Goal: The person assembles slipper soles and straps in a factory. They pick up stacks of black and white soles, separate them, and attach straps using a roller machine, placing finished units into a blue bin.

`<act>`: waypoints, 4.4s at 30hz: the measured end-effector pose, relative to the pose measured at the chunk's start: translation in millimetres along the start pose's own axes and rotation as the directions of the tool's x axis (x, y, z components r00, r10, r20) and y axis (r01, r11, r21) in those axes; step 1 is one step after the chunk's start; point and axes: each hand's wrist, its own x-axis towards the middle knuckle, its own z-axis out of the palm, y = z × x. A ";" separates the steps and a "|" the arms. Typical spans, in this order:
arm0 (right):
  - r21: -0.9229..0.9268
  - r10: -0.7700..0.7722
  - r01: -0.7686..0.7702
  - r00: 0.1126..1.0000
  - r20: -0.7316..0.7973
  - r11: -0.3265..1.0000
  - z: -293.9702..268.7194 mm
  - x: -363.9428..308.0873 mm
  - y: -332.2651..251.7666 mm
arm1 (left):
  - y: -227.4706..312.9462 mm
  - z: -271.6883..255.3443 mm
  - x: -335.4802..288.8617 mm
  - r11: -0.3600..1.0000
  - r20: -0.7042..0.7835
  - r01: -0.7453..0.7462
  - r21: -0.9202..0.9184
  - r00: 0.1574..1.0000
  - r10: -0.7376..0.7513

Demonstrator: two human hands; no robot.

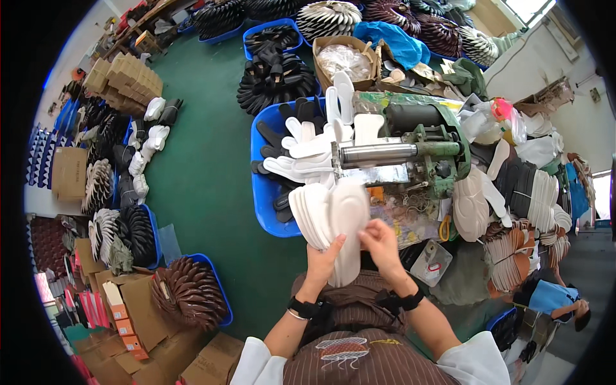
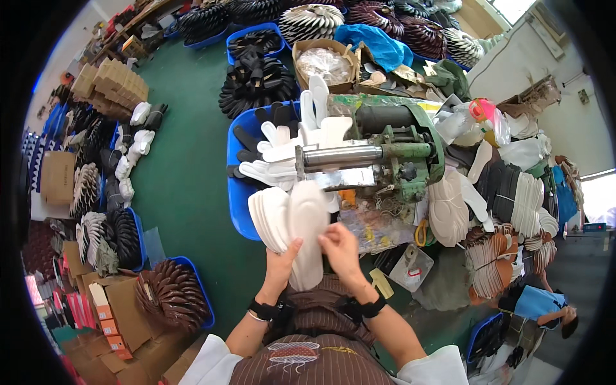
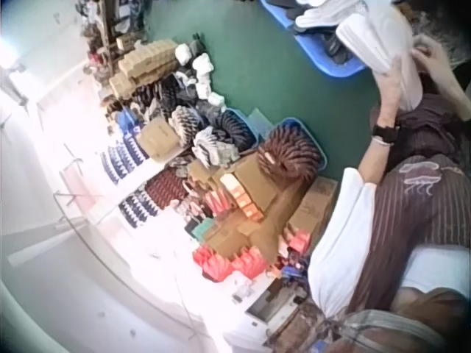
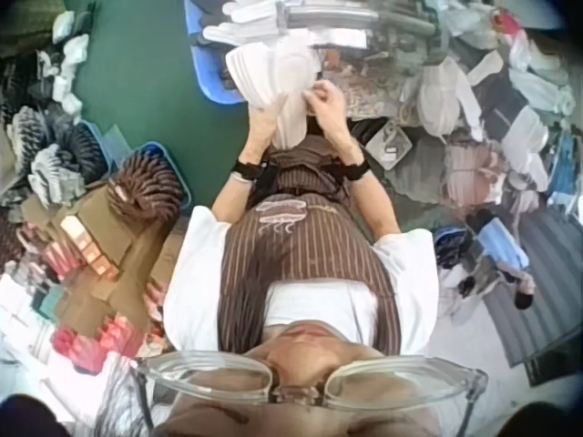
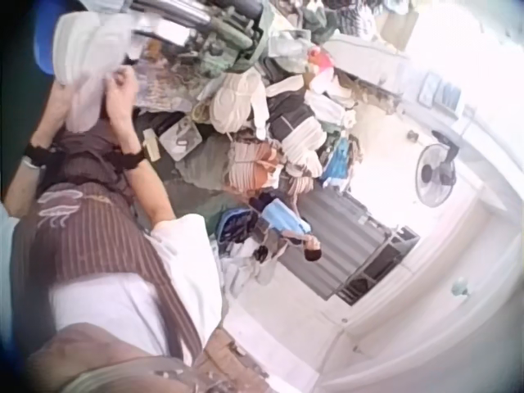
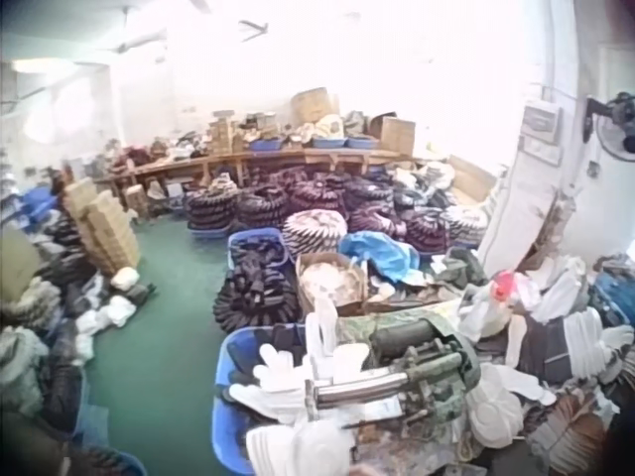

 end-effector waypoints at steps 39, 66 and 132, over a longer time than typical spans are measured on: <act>-0.006 -0.102 0.104 0.984 0.149 0.995 26.0 -3.1 -15.1 | -20.9 11.5 10.0 0.988 -0.143 -0.130 0.083 0.980 0.141; -0.369 -0.174 0.176 0.984 0.039 0.913 26.7 -17.6 -46.2 | 0.5 19.8 13.0 0.820 -0.086 -0.229 0.525 0.944 0.319; -0.810 -0.187 -0.204 0.915 -0.357 0.549 -463.7 49.4 79.2 | -220.7 394.4 92.3 0.238 0.030 0.006 0.971 0.988 -0.151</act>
